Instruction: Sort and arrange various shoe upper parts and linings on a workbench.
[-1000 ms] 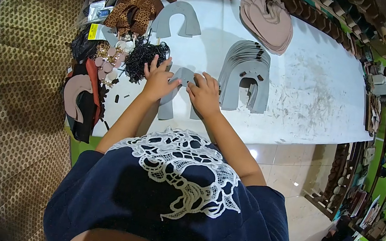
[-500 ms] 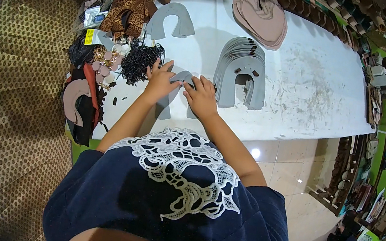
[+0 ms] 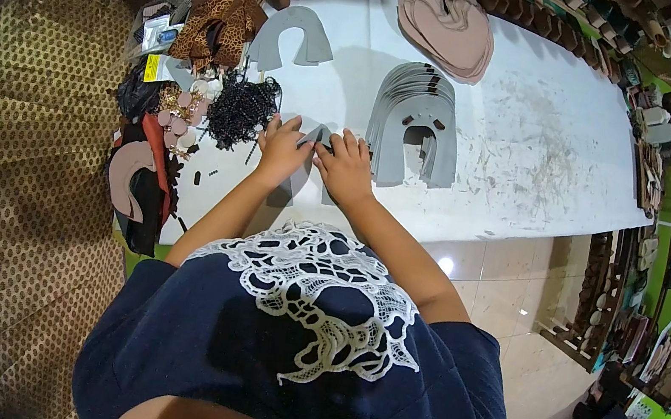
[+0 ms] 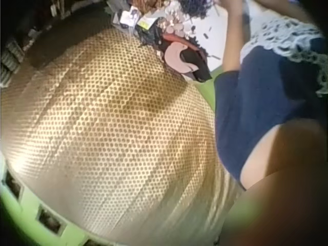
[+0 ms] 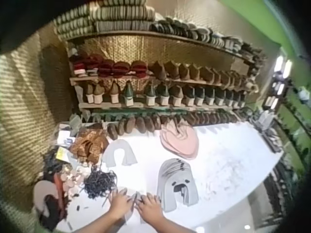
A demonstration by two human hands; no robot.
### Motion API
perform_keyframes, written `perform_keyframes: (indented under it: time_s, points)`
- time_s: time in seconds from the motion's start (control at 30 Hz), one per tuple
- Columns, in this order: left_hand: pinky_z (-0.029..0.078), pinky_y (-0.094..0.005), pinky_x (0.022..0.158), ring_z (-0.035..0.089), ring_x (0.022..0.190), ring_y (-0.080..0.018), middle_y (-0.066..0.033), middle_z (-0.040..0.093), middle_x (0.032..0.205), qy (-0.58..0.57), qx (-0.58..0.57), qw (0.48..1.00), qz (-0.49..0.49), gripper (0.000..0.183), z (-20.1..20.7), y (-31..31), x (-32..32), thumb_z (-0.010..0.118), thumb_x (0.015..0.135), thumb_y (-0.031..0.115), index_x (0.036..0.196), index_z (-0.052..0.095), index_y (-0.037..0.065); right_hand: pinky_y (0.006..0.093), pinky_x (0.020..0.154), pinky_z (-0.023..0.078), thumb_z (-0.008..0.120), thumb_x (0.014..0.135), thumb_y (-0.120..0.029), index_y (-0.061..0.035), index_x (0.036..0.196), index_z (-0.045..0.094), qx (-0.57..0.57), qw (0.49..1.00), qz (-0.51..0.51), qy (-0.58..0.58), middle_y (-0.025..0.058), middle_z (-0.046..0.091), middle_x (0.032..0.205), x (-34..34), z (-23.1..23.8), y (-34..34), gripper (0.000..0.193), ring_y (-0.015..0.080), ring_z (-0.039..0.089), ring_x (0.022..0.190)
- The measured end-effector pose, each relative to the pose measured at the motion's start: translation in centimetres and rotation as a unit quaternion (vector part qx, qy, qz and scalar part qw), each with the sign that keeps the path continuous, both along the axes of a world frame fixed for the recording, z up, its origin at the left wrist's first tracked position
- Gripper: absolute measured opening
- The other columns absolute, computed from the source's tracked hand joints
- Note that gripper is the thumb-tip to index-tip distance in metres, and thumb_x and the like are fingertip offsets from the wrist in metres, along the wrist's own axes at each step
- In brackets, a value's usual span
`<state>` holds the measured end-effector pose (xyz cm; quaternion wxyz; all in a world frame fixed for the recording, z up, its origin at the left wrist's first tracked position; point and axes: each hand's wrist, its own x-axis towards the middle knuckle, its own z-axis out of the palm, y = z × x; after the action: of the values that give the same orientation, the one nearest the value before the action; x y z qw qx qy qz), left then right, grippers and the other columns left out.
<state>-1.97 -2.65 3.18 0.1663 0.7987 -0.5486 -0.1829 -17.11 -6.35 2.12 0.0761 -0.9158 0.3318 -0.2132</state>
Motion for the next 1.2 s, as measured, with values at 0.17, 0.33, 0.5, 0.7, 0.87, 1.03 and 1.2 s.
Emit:
perform_keyframes:
  time_s: [0.17,0.33,0.5,0.7,0.87,1.03,1.2]
  points:
    - [0.012,-0.0639,0.100,0.022,0.132,-0.0391,-0.0121,0.044,0.136,-0.045,-0.027,0.998,-0.028,0.026,0.5,1.7,-0.9,0.062,0.077,0.031,0.099,0.070,0.018,0.0475,0.095,0.035,0.062,0.078,-0.026,-0.0125,0.102,0.063,0.016,1.000,-0.009,-0.014,0.0104,0.051,0.118,-0.4,-0.2,0.6,0.028,0.0316,0.043,0.115]
    - [0.010,-0.0644,0.102,0.020,0.134,-0.0376,-0.0134,0.036,0.141,-0.082,0.001,0.994,-0.069,0.043,2.1,2.7,-1.9,0.065,0.073,0.034,0.114,0.063,0.023,0.0415,0.094,0.040,0.062,0.073,-0.012,0.0020,0.095,0.061,0.030,0.998,0.004,-0.063,0.0154,0.050,0.121,-1.2,0.2,1.1,0.026,0.0337,0.047,0.110]
    - [0.010,-0.0624,0.103,0.021,0.133,-0.0372,-0.0131,0.030,0.144,-0.152,-0.050,0.980,-0.117,0.059,-0.9,3.8,-2.0,0.065,0.072,0.039,0.122,0.055,0.011,0.0421,0.093,0.040,0.061,0.071,-0.010,0.0041,0.093,0.061,0.039,0.997,0.008,-0.067,0.0160,0.050,0.121,-1.0,0.3,1.2,0.025,0.0342,0.048,0.110]
    - [0.009,-0.0605,0.103,0.017,0.134,-0.0392,-0.0156,0.028,0.144,-0.036,-0.024,0.989,-0.143,0.048,0.5,3.0,-0.5,0.056,0.081,0.046,0.118,0.060,0.015,0.0423,0.093,0.040,0.060,0.071,-0.009,0.0050,0.094,0.061,0.053,0.995,0.004,-0.082,0.0160,0.051,0.120,-1.4,0.2,1.1,0.027,0.0344,0.048,0.109]
    - [0.009,-0.0595,0.104,0.018,0.134,-0.0390,-0.0134,0.033,0.143,0.032,-0.011,0.992,-0.118,0.032,1.2,0.8,1.1,0.054,0.085,0.039,0.100,0.069,0.015,0.0424,0.092,0.041,0.061,0.072,-0.009,0.0038,0.095,0.062,0.038,0.996,0.005,-0.078,0.0160,0.052,0.118,-1.3,0.1,1.1,0.027,0.0344,0.049,0.109]
    - [0.011,-0.0606,0.102,0.026,0.130,-0.0357,-0.0095,0.044,0.134,-0.046,-0.084,0.990,-0.101,0.013,0.6,-0.6,1.2,0.066,0.074,0.023,0.084,0.069,0.015,0.0425,0.092,0.041,0.060,0.072,-0.009,0.0018,0.096,0.062,0.048,0.994,-0.008,-0.097,0.0151,0.053,0.117,-1.1,0.4,1.3,0.026,0.0344,0.050,0.107]
    - [0.013,-0.0614,0.101,0.028,0.129,-0.0352,-0.0074,0.049,0.129,-0.039,-0.134,0.988,-0.061,0.007,0.3,-0.5,0.5,0.067,0.071,0.021,0.076,0.069,0.016,0.0423,0.093,0.041,0.059,0.073,-0.011,0.0013,0.094,0.063,0.050,0.996,-0.004,-0.079,0.0151,0.053,0.118,-1.4,-0.2,1.1,0.024,0.0334,0.049,0.109]
